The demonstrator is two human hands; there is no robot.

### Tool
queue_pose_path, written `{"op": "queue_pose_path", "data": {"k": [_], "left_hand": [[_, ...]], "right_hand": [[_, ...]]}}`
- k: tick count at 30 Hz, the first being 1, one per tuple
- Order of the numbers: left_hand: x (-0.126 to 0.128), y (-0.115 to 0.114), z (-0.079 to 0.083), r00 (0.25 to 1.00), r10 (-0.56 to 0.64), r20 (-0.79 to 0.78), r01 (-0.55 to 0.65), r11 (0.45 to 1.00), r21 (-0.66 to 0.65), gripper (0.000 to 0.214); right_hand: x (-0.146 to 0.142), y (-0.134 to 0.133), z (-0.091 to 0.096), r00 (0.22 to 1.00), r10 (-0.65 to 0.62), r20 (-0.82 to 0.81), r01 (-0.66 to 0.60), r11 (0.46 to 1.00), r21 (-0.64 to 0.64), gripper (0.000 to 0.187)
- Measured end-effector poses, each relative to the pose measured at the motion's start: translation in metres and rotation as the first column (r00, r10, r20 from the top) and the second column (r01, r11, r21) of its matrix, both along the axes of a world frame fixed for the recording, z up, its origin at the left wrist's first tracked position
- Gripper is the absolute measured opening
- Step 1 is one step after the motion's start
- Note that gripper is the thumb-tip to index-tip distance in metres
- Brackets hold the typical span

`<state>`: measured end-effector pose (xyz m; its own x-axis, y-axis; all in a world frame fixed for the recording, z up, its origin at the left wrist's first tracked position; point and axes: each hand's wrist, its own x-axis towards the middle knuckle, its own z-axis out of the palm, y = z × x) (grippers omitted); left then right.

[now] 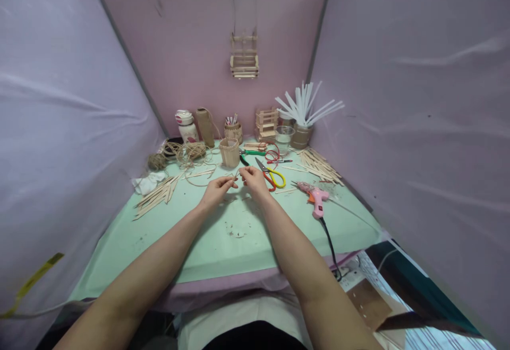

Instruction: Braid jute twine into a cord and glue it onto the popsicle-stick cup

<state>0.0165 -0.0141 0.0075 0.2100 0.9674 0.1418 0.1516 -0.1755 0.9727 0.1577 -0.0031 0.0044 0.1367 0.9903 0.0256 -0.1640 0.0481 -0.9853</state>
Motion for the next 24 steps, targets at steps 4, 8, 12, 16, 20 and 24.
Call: {"op": "queue_pose_path", "data": {"k": [4,8,12,16,20,24], "left_hand": [[-0.001,0.002,-0.003,1.0,0.023,0.02,-0.024,0.999,0.04,0.027],[-0.002,0.002,-0.003,1.0,0.009,-0.009,-0.008,0.995,0.098,0.027],[-0.002,0.002,-0.002,0.998,-0.038,-0.045,0.045,0.986,0.159,0.02],[-0.001,0.002,-0.004,0.996,-0.039,-0.075,0.049,0.99,0.135,0.016],[-0.001,0.003,-0.007,0.997,-0.014,-0.081,0.025,0.989,0.146,0.016],[0.0,0.003,-0.008,0.995,-0.048,-0.089,0.063,0.983,0.172,0.016]], "right_hand": [[-0.002,0.0,0.001,0.997,0.001,-0.077,-0.006,0.998,-0.064,0.039],[-0.002,-0.001,0.0,0.997,0.076,-0.007,-0.076,0.99,-0.12,0.043],[0.0,-0.006,0.003,0.975,0.218,-0.043,-0.221,0.973,-0.074,0.036],[0.001,-0.009,0.005,0.95,0.305,-0.071,-0.308,0.95,-0.044,0.031],[-0.001,-0.006,-0.002,0.969,0.247,-0.005,-0.247,0.969,-0.015,0.03],[-0.006,-0.002,-0.009,0.99,0.14,0.005,-0.14,0.99,0.003,0.028]]}}
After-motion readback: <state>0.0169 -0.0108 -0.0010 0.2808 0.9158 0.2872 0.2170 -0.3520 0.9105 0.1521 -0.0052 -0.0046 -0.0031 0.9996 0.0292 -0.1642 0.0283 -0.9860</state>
